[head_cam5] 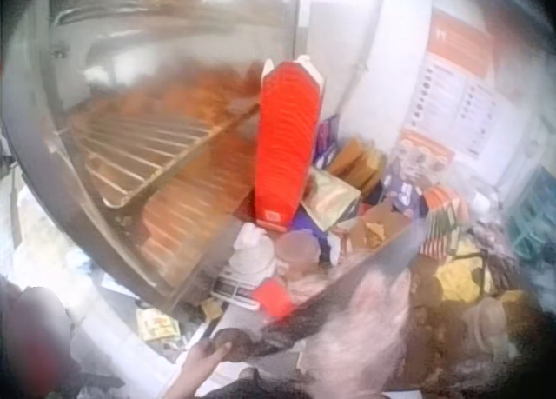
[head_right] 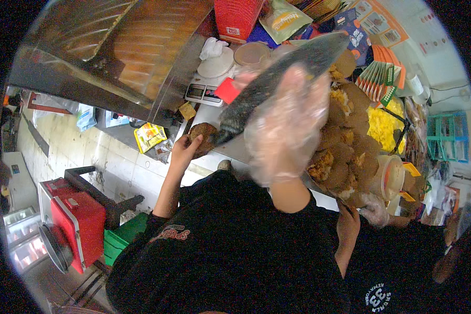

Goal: The person assembles food orders by placing fried chicken pieces and noodles into cardboard containers. They use tongs to transfer noodles from a bowl into the containers and handle the containers with gloved hands. The person also retrieves a chicken piece from a display case and places it into a container.

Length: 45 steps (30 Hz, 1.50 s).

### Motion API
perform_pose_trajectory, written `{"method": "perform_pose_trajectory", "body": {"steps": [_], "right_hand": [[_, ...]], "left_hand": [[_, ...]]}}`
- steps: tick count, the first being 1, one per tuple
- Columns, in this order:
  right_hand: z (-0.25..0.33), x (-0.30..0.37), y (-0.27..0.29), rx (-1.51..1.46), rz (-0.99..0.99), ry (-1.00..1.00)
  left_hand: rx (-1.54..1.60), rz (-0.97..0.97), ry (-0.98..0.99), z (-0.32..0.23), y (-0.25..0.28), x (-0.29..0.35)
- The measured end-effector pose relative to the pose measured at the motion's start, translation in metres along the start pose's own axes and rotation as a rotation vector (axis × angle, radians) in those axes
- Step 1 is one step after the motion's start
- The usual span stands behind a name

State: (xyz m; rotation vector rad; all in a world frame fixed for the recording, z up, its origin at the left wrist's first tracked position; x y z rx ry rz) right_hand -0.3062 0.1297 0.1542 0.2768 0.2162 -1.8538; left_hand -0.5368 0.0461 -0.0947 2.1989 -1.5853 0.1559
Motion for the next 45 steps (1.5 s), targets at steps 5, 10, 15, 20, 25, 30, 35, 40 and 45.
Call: {"method": "perform_pose_trajectory", "body": {"steps": [5,10,15,20,25,30,35,40,45], "right_hand": [[-0.022,0.000,-0.014,-0.555,0.202,-0.436],[-0.086,0.022,-0.018,-0.544,0.234,-0.673],[-0.116,0.042,-0.040,-0.630,0.492,-0.817],[-0.133,0.095,-0.056,-0.678,0.631,-0.967],[-0.129,0.120,-0.045,-0.614,0.617,-0.872],[-0.114,0.143,-0.040,-0.444,0.747,-0.811],[-0.102,0.129,0.001,-0.369,0.298,-0.794],[-0.083,0.116,0.036,-0.301,0.225,-0.717],[-0.086,0.120,0.034,-0.176,0.234,-0.748]], "left_hand": [[-0.122,-0.130,-0.244,0.000,0.001,-0.003],[-0.406,-0.116,-0.412,-0.009,0.003,0.008],[-0.505,-0.140,-0.497,-0.019,0.003,0.012],[-0.646,-0.228,-0.501,-0.017,-0.006,0.010],[-0.757,-0.267,-0.545,-0.030,-0.009,0.012],[-0.775,-0.237,-0.745,-0.062,-0.015,0.029],[-0.649,-0.100,-0.885,-0.079,-0.035,0.023],[-0.353,0.006,-0.886,-0.093,-0.068,-0.012],[-0.348,0.120,-1.006,-0.112,-0.078,-0.018]]}}
Point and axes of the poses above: each hand's wrist, its own x-axis away from the middle knuckle, its own y-axis out of the back of the hand, z = x × y, the point moved 7 cm from there along -x, towards the middle knuckle
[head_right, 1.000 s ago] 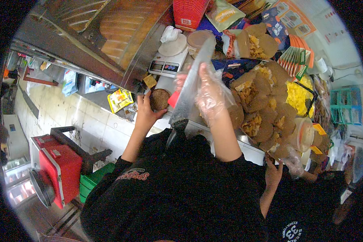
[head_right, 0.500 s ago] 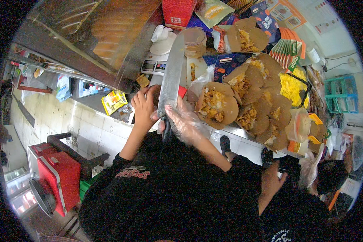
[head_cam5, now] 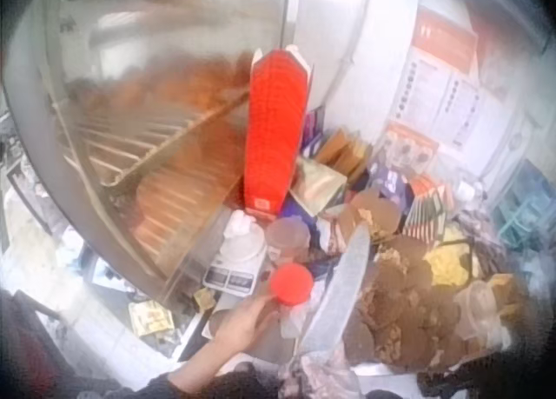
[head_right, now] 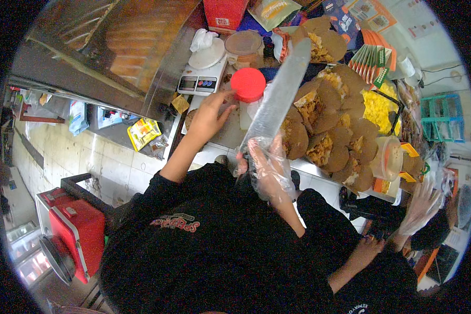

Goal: The person assembles food orders by placing fried chicken pieces and noodles into cardboard containers. They use tongs to transfer noodles from a bowl into the containers and handle the containers with gloved hands. The person also retrieves a chicken piece from a display case and places it into a container.

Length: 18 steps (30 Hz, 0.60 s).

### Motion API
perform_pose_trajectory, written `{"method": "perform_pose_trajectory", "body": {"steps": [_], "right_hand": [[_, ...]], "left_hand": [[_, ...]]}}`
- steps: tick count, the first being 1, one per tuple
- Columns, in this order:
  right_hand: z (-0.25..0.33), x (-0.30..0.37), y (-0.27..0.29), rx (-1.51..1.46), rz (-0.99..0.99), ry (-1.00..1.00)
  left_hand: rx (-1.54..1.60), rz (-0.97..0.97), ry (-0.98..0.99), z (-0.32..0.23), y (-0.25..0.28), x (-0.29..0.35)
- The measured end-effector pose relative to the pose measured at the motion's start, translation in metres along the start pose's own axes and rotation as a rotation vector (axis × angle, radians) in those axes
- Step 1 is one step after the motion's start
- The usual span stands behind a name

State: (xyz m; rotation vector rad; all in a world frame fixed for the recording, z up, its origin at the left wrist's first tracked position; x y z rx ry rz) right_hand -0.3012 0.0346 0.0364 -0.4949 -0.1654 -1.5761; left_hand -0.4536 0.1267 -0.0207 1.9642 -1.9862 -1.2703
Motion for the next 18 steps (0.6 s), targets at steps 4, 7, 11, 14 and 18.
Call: {"method": "perform_pose_trajectory", "body": {"steps": [4,7,11,14,18], "right_hand": [[0.009,-0.006,-0.013,0.017,-0.029,0.019],[0.023,-0.006,-0.019,-0.083,-0.034,0.026],[0.045,-0.014,-0.009,-0.049,-0.233,0.256],[0.041,-0.029,-0.023,0.801,-0.139,0.361],[-0.018,-0.038,-0.048,1.406,0.188,0.371]], "left_hand": [[-0.005,0.041,0.189,0.006,0.029,0.023],[-0.105,0.012,0.265,0.004,0.050,0.058],[-0.267,-0.060,0.547,0.017,0.056,0.107],[-0.041,-0.085,0.701,0.039,0.047,0.124],[-0.095,-0.073,0.576,0.046,0.039,0.116]]}}
Point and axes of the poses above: each hand's wrist, its own x-axis away from the middle knuckle, its own y-axis out of the back of the hand, z = x × y, the point moved 7 cm from there along -x, towards the middle knuckle
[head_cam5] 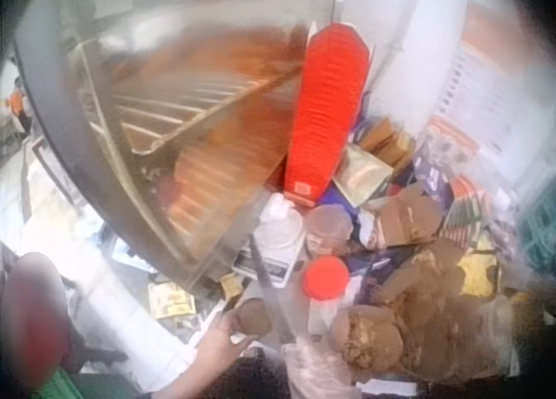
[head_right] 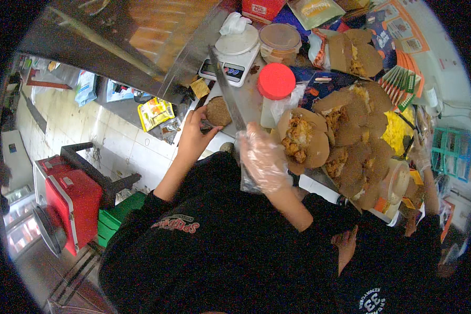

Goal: The person assembles food orders by placing fried chicken pieces and noodles into cardboard containers. They use tongs to transfer noodles from a bowl into the containers and handle the containers with gloved hands. The person also retrieves a chicken piece from a display case and places it into a container.

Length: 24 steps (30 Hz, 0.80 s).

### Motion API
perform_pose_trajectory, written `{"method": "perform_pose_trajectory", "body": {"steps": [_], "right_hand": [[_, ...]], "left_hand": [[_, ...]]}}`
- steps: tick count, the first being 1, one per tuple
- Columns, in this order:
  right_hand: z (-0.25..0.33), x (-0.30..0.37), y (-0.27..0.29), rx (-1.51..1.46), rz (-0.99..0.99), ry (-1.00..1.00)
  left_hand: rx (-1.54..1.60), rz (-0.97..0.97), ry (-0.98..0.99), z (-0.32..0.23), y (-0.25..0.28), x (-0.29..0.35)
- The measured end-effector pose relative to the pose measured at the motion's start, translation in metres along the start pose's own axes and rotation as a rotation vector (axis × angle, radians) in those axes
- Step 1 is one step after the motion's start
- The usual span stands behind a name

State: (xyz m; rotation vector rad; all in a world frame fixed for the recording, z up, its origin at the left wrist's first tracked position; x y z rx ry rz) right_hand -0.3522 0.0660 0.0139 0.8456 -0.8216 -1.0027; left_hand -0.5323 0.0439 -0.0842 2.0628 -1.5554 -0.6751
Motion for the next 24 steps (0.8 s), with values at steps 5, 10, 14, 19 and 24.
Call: {"method": "perform_pose_trajectory", "body": {"steps": [5,10,14,19,24], "right_hand": [[-0.010,0.004,-0.043,-0.058,0.121,-0.021],[-0.018,0.003,-0.057,0.011,0.209,-0.094],[-0.015,0.003,-0.063,0.110,0.228,-0.115],[-0.014,0.000,-0.065,0.075,0.241,-0.059],[-0.035,-0.004,-0.076,-0.173,0.292,-0.283]], "left_hand": [[0.108,0.039,-0.027,-0.006,-0.016,-0.004],[0.165,0.100,0.049,-0.011,-0.011,-0.003],[0.003,-0.147,-0.299,-0.038,0.023,-0.017],[-0.191,0.144,-0.523,-0.041,-0.001,-0.047],[-0.123,0.194,-0.422,-0.029,-0.015,-0.052]]}}
Point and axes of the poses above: each hand's wrist, its own x-axis away from the middle knuckle, its own y-axis out of the back of the hand, z = x × y, the point moved 7 cm from there along -x, towards the middle knuckle
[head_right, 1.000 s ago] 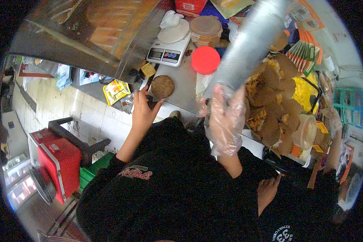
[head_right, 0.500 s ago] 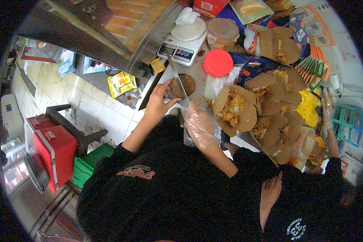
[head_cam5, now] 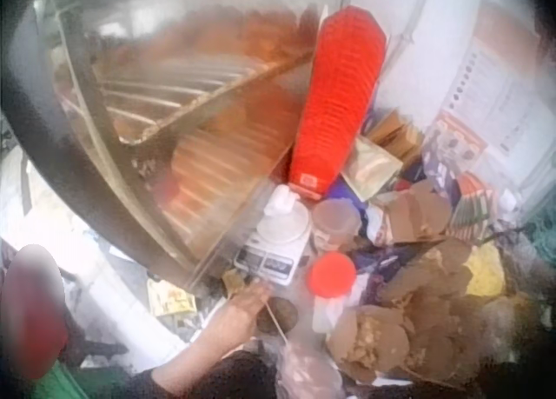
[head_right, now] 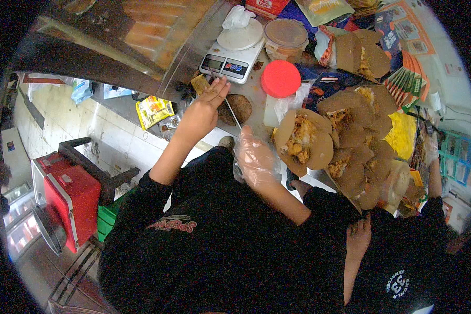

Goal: The person assembles food orders by placing fried chicken pieces and noodles into cardboard containers. They use tongs to transfer noodles from a bowl into the containers and handle the containers with gloved hands. The person also retrieves a chicken piece from a display case and places it into a container.

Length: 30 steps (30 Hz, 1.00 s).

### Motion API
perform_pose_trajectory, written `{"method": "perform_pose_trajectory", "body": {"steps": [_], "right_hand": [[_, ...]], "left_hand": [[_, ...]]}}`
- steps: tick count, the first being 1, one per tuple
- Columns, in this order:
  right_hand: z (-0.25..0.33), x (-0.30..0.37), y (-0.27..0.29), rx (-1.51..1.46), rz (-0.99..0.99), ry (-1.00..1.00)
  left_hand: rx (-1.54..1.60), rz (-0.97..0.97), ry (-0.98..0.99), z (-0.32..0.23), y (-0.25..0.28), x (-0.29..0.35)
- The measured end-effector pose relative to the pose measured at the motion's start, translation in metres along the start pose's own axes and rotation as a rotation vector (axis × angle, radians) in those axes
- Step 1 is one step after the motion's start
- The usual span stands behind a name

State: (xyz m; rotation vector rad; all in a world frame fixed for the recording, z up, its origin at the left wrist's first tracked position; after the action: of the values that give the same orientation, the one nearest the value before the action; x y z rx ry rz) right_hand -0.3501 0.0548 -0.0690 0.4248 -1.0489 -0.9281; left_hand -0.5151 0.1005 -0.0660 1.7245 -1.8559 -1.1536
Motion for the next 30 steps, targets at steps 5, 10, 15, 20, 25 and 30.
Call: {"method": "perform_pose_trajectory", "body": {"steps": [5,10,15,20,25,30], "right_hand": [[0.011,-0.005,-0.010,0.244,-0.104,0.175],[0.015,-0.009,-0.003,0.205,-0.207,0.211],[0.016,0.003,0.010,0.162,-0.163,0.216],[0.015,0.029,0.030,0.117,-0.256,0.196],[0.015,0.034,0.037,0.201,-0.307,0.197],[0.008,0.031,0.025,0.210,-0.215,0.148]], "left_hand": [[-0.009,0.001,0.029,0.004,0.000,0.003],[-0.055,0.044,-0.068,0.002,0.006,-0.008],[0.015,-0.152,-0.058,-0.013,0.026,0.010],[0.047,-0.236,0.086,-0.025,0.016,0.038],[-0.014,-0.217,0.112,-0.019,-0.009,0.023],[0.019,-0.175,0.157,-0.009,-0.013,0.021]]}}
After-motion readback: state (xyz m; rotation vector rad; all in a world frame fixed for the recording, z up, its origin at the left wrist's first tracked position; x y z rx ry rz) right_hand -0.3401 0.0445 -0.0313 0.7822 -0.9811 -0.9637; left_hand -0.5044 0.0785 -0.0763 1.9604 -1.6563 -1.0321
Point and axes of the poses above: each hand's wrist, its own x-axis away from the middle knuckle, its own y-axis out of the back of the hand, z = x × y, the point moved 7 cm from there along -x, towards the middle knuckle
